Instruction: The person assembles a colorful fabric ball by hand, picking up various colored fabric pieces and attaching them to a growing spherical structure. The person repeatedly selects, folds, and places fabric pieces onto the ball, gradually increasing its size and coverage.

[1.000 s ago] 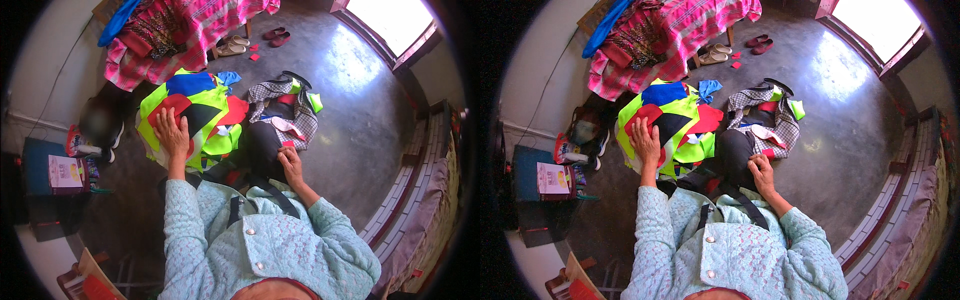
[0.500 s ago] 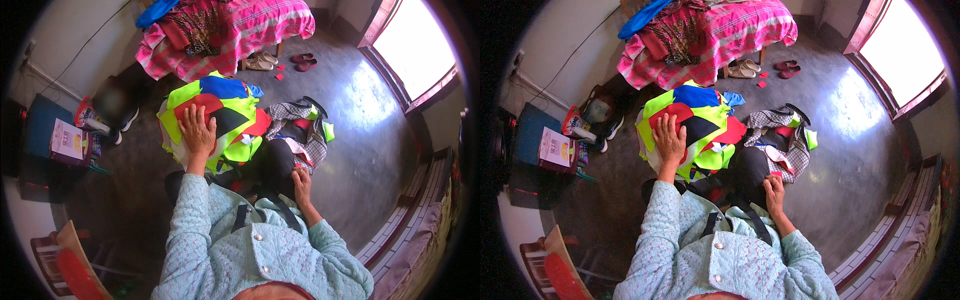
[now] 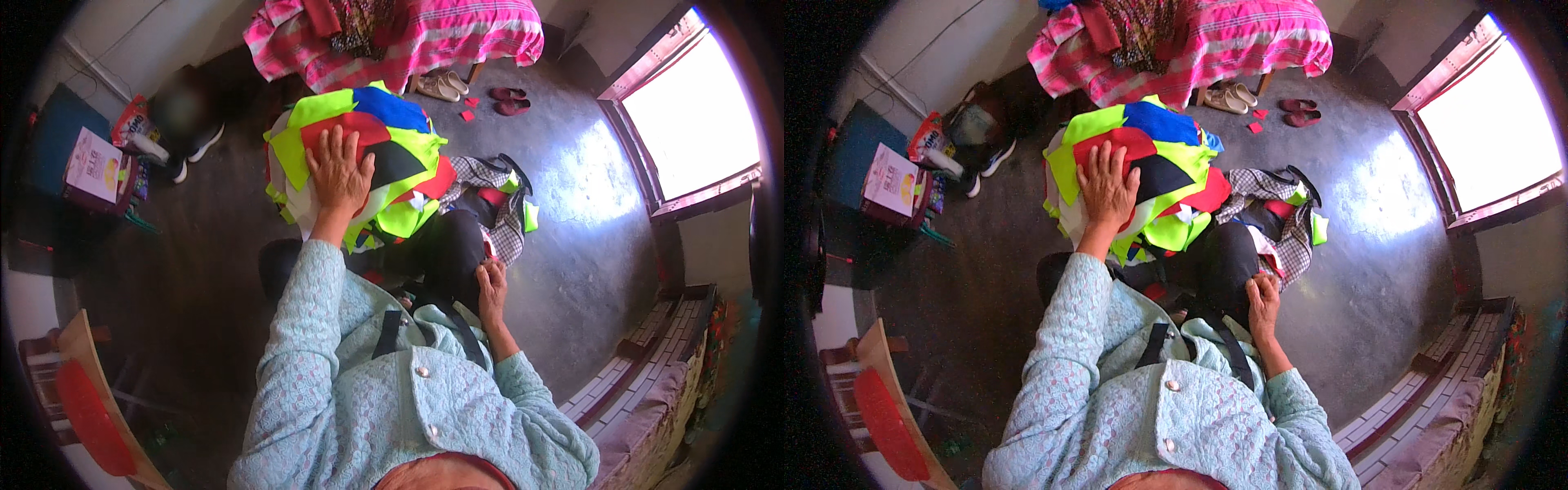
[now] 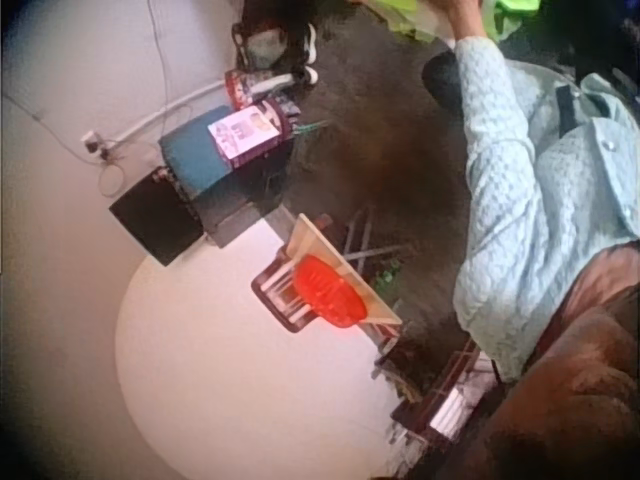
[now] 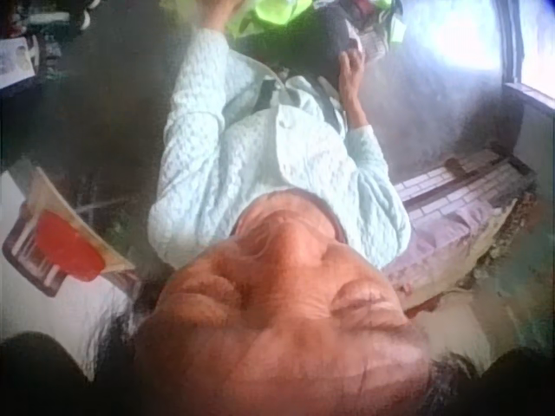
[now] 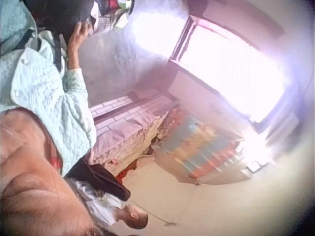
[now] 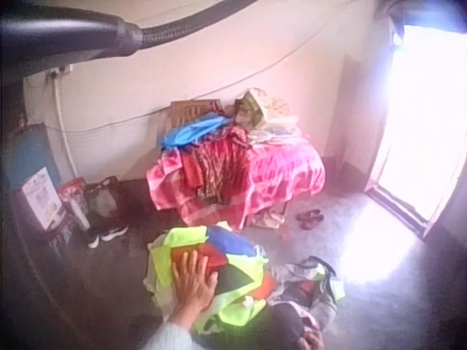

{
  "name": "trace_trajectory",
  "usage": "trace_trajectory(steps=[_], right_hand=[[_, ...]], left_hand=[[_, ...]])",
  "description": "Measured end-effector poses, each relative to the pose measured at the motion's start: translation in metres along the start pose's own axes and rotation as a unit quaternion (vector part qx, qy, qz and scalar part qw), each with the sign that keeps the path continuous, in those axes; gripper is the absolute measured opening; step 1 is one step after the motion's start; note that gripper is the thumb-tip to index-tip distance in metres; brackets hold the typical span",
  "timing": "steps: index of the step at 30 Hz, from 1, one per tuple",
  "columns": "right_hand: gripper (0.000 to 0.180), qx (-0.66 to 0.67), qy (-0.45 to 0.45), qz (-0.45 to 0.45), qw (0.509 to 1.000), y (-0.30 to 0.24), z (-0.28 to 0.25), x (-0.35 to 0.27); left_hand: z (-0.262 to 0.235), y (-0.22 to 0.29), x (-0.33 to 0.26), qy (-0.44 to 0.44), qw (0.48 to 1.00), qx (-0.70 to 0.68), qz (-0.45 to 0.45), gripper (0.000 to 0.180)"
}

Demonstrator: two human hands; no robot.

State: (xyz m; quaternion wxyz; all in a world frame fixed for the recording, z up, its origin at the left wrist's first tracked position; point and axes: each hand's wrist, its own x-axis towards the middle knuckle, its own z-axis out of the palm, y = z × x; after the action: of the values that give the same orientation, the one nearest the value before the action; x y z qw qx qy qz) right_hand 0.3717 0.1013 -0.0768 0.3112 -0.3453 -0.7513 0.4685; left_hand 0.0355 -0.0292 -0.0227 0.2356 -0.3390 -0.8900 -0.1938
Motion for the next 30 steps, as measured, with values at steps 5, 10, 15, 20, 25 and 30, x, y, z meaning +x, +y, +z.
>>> trace_trajectory(steps=[5,10,15,20,25,30], right_hand=[[0.02,-0.139,-0.064,-0.067,0.986,-0.021,0.002,0.034],[0.022,-0.253,-0.105,-0.219,0.937,-0.036,0.045,0.086],[0.031,-0.474,-0.264,-0.132,0.83,-0.025,0.088,0.121],[0.036,-0.387,-0.278,-0.006,0.879,-0.026,0.115,0.146],[0.03,-0.043,-0.228,0.068,0.97,0.066,0.13,0.179],[0.03,0.254,-0.157,0.214,0.93,0.053,0.142,0.176]], left_hand=[[0.002,-0.001,-0.002,-0.005,1.0,0.008,-0.007,0.05],[0.001,0.001,-0.001,-0.006,1.0,0.005,-0.011,0.052],[0.0,0.0,-0.001,-0.006,1.0,0.008,-0.006,0.051],[-0.007,-0.002,-0.002,-0.009,1.0,0.002,-0.009,0.05],[-0.008,0.004,0.002,0.006,1.0,-0.028,-0.008,0.051],[-0.011,0.001,-0.002,-0.005,0.999,-0.038,-0.033,0.054]])
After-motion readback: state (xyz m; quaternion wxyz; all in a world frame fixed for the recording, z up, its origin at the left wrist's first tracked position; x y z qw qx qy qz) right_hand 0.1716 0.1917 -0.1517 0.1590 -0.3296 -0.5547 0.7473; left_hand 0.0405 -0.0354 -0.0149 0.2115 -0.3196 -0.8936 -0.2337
